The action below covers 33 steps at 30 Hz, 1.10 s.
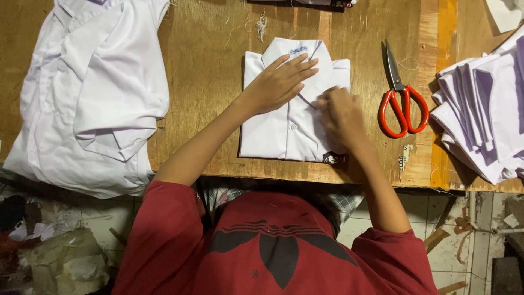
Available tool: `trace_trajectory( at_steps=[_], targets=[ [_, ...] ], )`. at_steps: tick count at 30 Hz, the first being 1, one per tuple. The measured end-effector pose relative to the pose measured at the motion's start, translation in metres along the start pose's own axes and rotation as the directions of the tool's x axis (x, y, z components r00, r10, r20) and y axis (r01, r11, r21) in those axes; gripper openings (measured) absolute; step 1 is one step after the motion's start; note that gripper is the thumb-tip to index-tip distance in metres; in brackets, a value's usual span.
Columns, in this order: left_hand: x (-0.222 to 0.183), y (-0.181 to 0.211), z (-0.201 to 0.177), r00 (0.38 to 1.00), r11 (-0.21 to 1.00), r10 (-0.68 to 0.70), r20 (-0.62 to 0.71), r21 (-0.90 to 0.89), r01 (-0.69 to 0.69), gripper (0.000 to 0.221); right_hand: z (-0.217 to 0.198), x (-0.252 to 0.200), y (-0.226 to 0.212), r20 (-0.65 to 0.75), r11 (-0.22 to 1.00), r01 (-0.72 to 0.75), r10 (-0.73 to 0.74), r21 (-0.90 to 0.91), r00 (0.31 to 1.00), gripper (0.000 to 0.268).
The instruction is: Folding white shirts and using scissors to trim loose threads at a finishing station
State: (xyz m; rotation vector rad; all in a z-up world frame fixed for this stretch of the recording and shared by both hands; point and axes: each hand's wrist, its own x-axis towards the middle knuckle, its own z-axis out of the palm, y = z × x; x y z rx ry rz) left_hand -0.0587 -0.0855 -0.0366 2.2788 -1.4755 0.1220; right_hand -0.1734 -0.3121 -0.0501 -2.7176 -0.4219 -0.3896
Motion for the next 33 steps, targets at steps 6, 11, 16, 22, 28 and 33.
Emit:
trace_trajectory(
  at_steps=[6,11,16,22,28,33],
  targets=[
    [0.0,0.001,-0.002,0.999,0.997,0.0,-0.044,-0.075,-0.003,0.045,-0.036,-0.017,0.028,-0.082,0.999,-0.012,0.008,-0.049,0.997,0.043],
    [-0.002,0.009,-0.025,0.961,0.964,-0.261,-0.093,-0.079,0.255,0.045,-0.043,-0.026,0.003,-0.105,0.99,-0.096,0.106,0.1,0.989,0.027],
    [-0.03,0.018,-0.052,0.61,0.61,-0.792,-0.019,0.021,0.792,0.068,-0.061,-0.017,0.002,0.066,0.753,-0.487,0.514,0.442,0.855,0.039],
    [-0.062,0.021,-0.045,0.559,0.539,-0.82,0.123,-0.163,0.826,0.048,-0.047,0.009,0.017,0.254,0.714,-0.594,0.537,0.372,0.805,0.043],
    [-0.054,0.014,-0.06,0.54,0.456,-0.817,0.202,-0.347,0.819,0.042,-0.022,0.022,0.057,0.226,0.697,-0.549,0.506,0.462,0.832,0.032],
    [-0.041,-0.002,-0.053,0.569,0.472,-0.817,0.095,-0.457,0.754,0.028,-0.02,0.03,0.062,0.094,0.768,-0.42,0.432,0.483,0.897,0.034]
  ],
)
